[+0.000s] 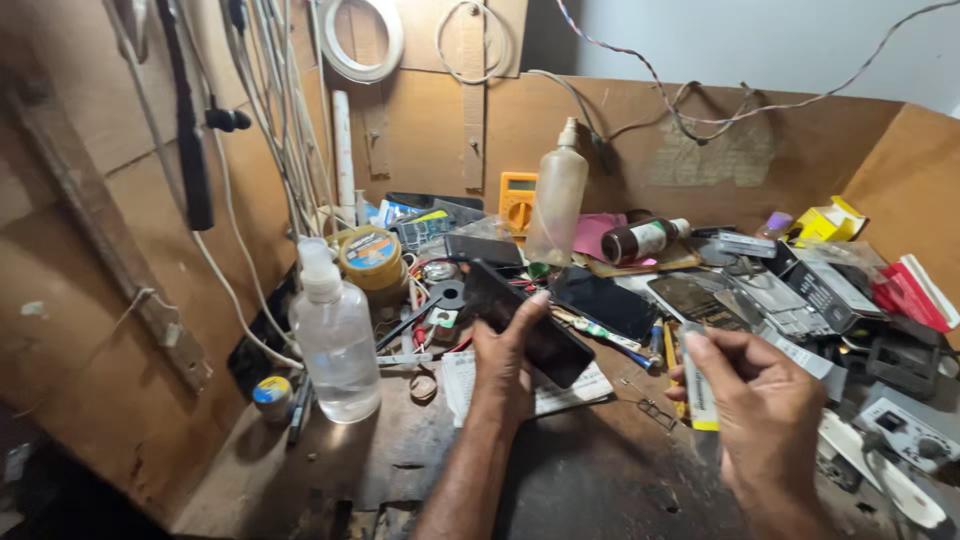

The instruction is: The person disassembles a smartphone on a cluttered workbench, removes the back cover, and separates the screen assembly from the main body. The person handles the phone and its components by hand, placing parts on the table.

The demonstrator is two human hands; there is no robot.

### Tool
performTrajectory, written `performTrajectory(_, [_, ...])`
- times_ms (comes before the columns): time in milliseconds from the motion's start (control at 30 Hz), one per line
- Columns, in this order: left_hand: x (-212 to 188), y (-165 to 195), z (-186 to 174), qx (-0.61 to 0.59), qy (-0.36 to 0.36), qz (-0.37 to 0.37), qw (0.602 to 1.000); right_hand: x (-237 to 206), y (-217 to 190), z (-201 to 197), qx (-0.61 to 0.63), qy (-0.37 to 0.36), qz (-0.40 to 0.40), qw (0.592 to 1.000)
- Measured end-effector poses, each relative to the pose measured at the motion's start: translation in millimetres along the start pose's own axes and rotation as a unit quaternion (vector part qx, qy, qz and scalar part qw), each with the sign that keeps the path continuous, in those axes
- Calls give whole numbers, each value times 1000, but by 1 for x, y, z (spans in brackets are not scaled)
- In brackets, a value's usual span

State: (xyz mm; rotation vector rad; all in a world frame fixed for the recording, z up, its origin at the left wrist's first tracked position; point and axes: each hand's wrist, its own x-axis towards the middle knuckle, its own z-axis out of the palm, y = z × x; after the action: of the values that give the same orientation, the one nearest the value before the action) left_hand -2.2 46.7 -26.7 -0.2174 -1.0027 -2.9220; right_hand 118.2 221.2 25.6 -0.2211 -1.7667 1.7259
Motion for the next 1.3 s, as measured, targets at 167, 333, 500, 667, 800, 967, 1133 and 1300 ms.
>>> performTrajectory(167, [7,-2,-4,-23,-5,-15,1000,4,21,-23,-7,-9,32,999])
performTrajectory(333, [4,2,-7,-30,25,-40,998,11,38,-37,-74,-11,132,988])
performTrajectory(500, [3,4,-7,-19,-16,-38,999,13,51,-44,-329,-64,95,937])
performTrajectory(667, [-2,4,1,4,-29,-3,1000,6,46,-33,-332,-82,121,932])
performTrajectory(800, [-5,7,7,32,-26,-22,999,-6,29,-7,-175,-109,90,974])
performTrajectory(967, [-10,11,12,26,-26,-27,999,-16,5,24,-166,-104,26,980])
performTrajectory(1133, [-12,15,12,35,-28,-30,999,-24,-9,35,-218,-83,9,972])
performTrajectory(1300, [-13,16,14,34,-36,-27,998,-27,-8,36,-233,-88,-48,967])
